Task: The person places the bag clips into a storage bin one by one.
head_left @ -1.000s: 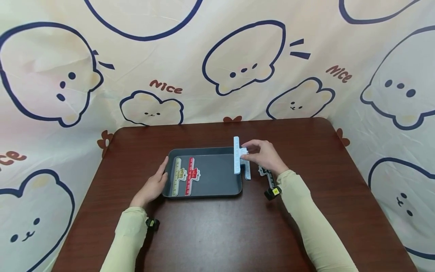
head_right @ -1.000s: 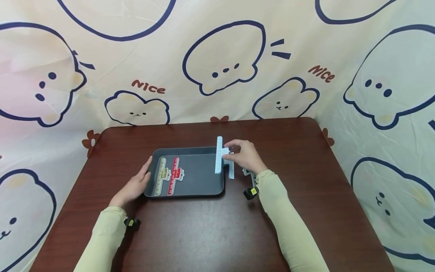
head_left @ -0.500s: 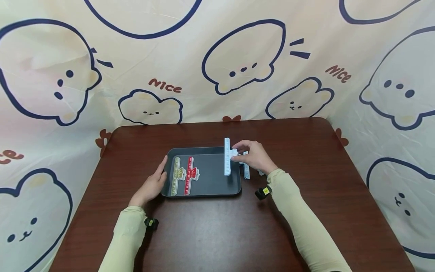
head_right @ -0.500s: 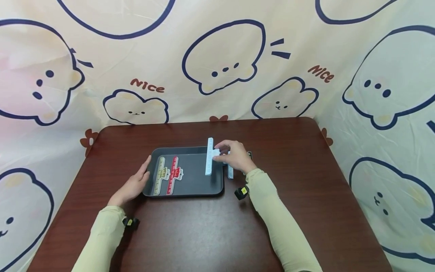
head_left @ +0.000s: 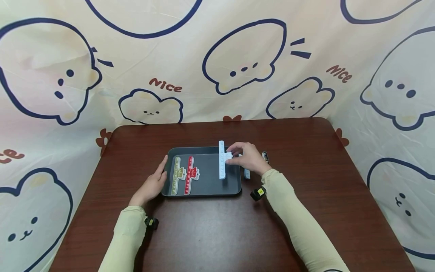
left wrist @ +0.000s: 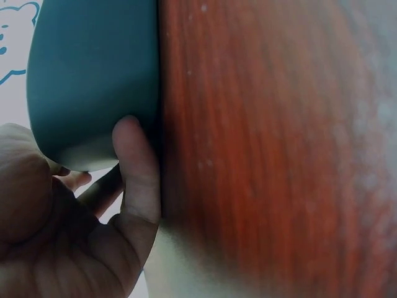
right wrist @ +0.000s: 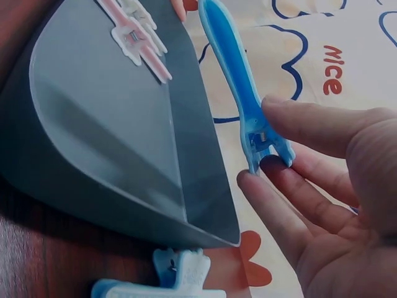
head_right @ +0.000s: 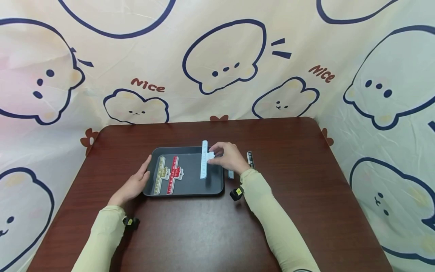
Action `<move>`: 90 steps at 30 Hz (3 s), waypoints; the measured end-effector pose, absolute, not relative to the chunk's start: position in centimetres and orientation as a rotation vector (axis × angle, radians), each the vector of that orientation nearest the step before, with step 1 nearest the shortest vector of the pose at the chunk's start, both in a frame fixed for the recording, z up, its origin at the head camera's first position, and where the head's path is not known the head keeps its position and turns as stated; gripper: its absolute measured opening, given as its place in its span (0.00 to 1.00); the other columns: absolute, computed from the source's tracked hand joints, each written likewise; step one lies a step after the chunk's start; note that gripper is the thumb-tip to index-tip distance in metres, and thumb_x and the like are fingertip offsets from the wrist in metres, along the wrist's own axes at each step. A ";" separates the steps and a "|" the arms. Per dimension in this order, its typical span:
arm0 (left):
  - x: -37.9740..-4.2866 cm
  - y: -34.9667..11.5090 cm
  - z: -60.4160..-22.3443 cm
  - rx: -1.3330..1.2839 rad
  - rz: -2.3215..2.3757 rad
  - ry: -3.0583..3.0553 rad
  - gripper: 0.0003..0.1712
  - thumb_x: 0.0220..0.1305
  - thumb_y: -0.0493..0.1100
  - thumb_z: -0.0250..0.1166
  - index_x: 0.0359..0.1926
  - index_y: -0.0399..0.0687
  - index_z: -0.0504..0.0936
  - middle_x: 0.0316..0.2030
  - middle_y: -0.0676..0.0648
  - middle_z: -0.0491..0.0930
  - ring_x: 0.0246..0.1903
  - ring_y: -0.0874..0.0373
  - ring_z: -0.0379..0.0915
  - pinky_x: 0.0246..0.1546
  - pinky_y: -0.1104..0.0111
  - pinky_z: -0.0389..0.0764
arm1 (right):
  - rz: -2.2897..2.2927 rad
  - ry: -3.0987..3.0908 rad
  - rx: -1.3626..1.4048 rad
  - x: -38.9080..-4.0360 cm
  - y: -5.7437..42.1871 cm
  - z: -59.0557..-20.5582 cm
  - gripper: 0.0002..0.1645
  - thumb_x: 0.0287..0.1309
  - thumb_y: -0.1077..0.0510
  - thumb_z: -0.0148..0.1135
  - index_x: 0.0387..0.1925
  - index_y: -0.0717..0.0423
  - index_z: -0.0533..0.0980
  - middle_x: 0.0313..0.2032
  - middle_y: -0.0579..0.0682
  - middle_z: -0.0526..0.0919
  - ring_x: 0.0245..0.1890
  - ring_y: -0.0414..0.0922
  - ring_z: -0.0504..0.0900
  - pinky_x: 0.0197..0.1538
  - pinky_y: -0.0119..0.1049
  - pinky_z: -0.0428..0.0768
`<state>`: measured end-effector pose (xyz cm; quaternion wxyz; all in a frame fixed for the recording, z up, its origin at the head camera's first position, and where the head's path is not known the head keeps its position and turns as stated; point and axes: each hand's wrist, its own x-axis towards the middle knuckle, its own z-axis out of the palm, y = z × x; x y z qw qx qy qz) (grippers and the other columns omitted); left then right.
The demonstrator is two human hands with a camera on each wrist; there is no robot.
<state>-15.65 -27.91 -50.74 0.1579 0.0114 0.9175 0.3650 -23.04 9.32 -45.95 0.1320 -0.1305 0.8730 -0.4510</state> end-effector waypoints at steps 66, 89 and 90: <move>-15.7 -28.0 -50.8 0.029 1.060 2.613 0.37 0.86 0.48 0.39 0.84 0.65 0.30 0.81 0.33 0.45 0.76 0.31 0.53 0.73 0.37 0.59 | -0.854 2.582 -0.544 -23.0 2.2 -47.2 0.23 0.48 0.51 0.85 0.42 0.52 0.83 0.39 0.47 0.83 0.40 0.44 0.79 0.47 0.38 0.81; -15.6 -28.0 -50.6 0.016 1.069 2.608 0.37 0.86 0.48 0.39 0.84 0.66 0.30 0.81 0.32 0.46 0.76 0.31 0.54 0.73 0.37 0.59 | -0.785 2.555 -0.617 -23.1 0.8 -47.0 0.20 0.46 0.53 0.86 0.37 0.54 0.83 0.32 0.48 0.81 0.34 0.44 0.77 0.36 0.32 0.75; -15.5 -27.9 -50.6 0.014 1.069 2.609 0.37 0.86 0.48 0.39 0.84 0.66 0.30 0.81 0.32 0.46 0.76 0.31 0.54 0.73 0.37 0.59 | -0.778 2.555 -0.621 -23.1 0.7 -47.1 0.21 0.46 0.52 0.86 0.37 0.54 0.83 0.32 0.47 0.81 0.34 0.43 0.77 0.36 0.32 0.75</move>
